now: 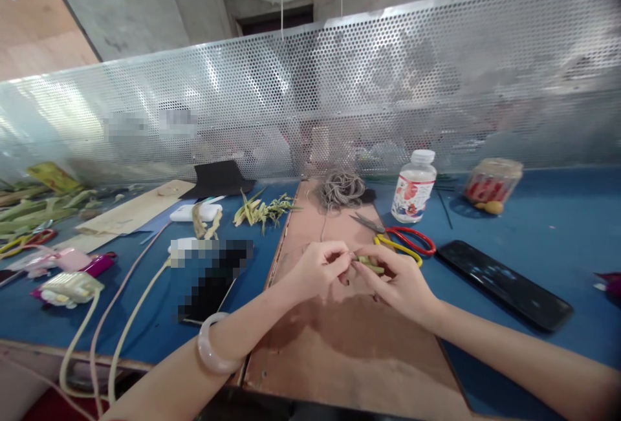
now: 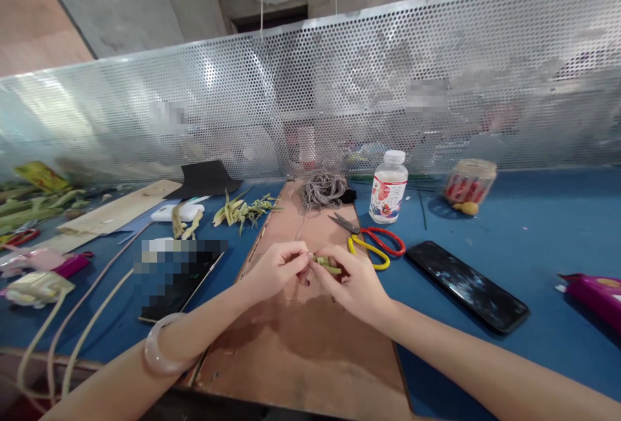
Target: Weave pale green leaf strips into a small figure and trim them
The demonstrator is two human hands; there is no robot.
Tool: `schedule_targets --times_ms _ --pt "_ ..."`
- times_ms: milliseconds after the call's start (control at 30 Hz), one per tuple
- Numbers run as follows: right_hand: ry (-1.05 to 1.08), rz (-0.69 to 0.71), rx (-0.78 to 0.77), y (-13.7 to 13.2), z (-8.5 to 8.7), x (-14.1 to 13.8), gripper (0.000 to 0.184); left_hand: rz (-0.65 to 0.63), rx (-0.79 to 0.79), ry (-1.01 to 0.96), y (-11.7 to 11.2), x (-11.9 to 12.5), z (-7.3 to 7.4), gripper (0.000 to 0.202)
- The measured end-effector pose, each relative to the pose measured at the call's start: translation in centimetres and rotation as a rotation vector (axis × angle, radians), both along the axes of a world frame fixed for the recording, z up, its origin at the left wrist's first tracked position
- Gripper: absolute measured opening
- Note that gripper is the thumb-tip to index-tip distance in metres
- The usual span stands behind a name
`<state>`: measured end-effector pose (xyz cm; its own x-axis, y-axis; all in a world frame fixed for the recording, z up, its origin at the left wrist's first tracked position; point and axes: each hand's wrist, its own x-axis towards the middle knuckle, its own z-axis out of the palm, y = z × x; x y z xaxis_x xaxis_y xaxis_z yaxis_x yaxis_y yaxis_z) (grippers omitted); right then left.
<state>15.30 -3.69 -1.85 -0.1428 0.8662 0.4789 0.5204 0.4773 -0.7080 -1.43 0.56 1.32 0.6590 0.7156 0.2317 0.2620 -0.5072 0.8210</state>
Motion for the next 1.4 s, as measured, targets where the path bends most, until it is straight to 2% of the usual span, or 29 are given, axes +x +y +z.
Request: schedule_targets --times_ms 200,367,500,733,900,1133,1400 --pt "0.093 0.022 -0.044 -0.2 -0.2 0.2 0.021 0.003 -0.035 -0.014 0.0 -0.4 0.0 0.025" --pt "0.190 -0.105 -0.082 0.6 0.1 0.9 0.024 0.052 -0.078 -0.089 1.4 -0.9 -0.2 0.030" --pt "0.148 -0.060 -0.114 0.8 0.1 0.6 0.025 -0.050 -0.226 -0.059 1.6 -0.5 -0.4 0.032" --pt "0.157 0.023 -0.127 1.0 -0.7 0.0 0.019 -0.153 -0.307 -0.060 1.0 -0.1 -0.6 0.025" --pt "0.223 0.052 -0.172 0.8 -0.3 -0.2 0.019 -0.138 -0.241 -0.052 1.2 -0.2 -0.8 0.016" --pt "0.154 -0.047 -0.087 0.7 -0.6 -0.1 0.018 -0.193 -0.254 -0.027 1.2 -0.2 -0.6 0.011" --pt "0.132 -0.091 -0.085 0.7 -0.2 -0.3 0.018 -0.236 -0.212 0.017 1.0 -0.3 -0.3 0.012"
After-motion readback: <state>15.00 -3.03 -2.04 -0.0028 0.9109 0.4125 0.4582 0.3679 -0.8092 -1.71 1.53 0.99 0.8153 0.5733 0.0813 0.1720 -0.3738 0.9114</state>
